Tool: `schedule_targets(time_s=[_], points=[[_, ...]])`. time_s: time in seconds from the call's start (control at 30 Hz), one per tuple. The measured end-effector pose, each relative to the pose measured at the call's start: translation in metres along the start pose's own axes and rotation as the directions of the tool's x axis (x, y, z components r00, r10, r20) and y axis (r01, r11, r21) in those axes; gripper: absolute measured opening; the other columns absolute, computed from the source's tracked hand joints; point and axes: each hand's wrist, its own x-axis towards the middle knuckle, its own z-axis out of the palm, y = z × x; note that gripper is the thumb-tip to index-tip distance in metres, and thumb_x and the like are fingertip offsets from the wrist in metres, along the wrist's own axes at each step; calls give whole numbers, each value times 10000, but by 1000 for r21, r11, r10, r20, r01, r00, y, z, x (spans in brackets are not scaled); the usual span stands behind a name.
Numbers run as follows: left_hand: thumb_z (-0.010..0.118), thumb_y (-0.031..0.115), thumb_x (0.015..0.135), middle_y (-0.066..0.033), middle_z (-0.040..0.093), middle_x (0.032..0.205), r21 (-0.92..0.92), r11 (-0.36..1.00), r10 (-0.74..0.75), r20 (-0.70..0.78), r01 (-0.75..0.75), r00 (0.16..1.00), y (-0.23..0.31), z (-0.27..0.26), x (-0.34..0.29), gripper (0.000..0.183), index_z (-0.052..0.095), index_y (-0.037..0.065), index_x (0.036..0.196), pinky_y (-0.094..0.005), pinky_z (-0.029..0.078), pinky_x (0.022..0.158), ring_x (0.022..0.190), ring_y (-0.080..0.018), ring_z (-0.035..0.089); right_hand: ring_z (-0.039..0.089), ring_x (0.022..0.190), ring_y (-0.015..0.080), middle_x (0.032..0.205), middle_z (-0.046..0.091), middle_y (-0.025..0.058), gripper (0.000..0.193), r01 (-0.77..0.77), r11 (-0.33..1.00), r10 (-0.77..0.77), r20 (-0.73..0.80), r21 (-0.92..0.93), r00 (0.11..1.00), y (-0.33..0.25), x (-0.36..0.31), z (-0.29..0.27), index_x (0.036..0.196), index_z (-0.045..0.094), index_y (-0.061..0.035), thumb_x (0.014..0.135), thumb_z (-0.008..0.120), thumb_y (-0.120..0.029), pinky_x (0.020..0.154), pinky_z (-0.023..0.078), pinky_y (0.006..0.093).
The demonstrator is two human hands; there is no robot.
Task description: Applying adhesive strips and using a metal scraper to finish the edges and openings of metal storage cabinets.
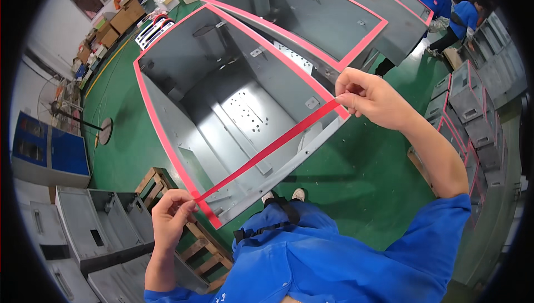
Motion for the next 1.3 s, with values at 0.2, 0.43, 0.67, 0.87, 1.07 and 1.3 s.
schedule_targets(time_s=[0.2,0.43,0.67,0.87,1.07,1.3], points=[[610,-1,764,-81,587,682,-43,980,-194,-13,194,981,8,2,2,101,571,-53,841,-202,444,429,535,-108,549,474,610,56,676,483,-8,63,-104,994,105,50,-22,993,11,4,-10,817,507,-39,830,545,-88,536,410,206],[582,-3,784,-64,566,695,41,973,-228,75,225,971,10,6,1,49,537,-21,781,-179,402,400,543,-88,533,566,636,96,715,569,53,80,-188,982,188,77,-3,979,14,7,-17,796,519,0,805,566,-65,560,483,240],[588,-18,774,-59,556,618,82,962,-263,45,259,964,16,14,-3,44,550,-40,768,-179,391,385,485,-83,511,562,692,140,725,571,75,134,-137,944,177,108,-301,978,15,12,-22,778,521,7,803,585,-107,615,454,281],[609,-34,743,-111,597,642,0,946,-326,15,326,945,16,14,-3,62,581,-79,775,-205,448,400,510,-124,564,560,746,189,780,585,93,131,-83,914,177,206,-398,963,21,19,-26,808,549,7,799,564,-122,653,441,311],[641,20,767,-65,597,674,236,901,-397,102,365,912,22,8,-9,85,597,-49,793,-175,406,424,538,-79,547,565,743,199,781,593,86,129,-62,880,234,315,-471,920,17,28,-24,815,560,5,784,560,-119,652,440,315],[653,63,776,-31,590,663,180,895,-435,147,408,888,21,10,-13,110,599,-31,795,-170,372,470,520,-45,491,566,744,187,775,595,74,115,-61,849,289,363,-525,886,15,31,-26,822,590,-15,768,566,-114,649,439,308]])
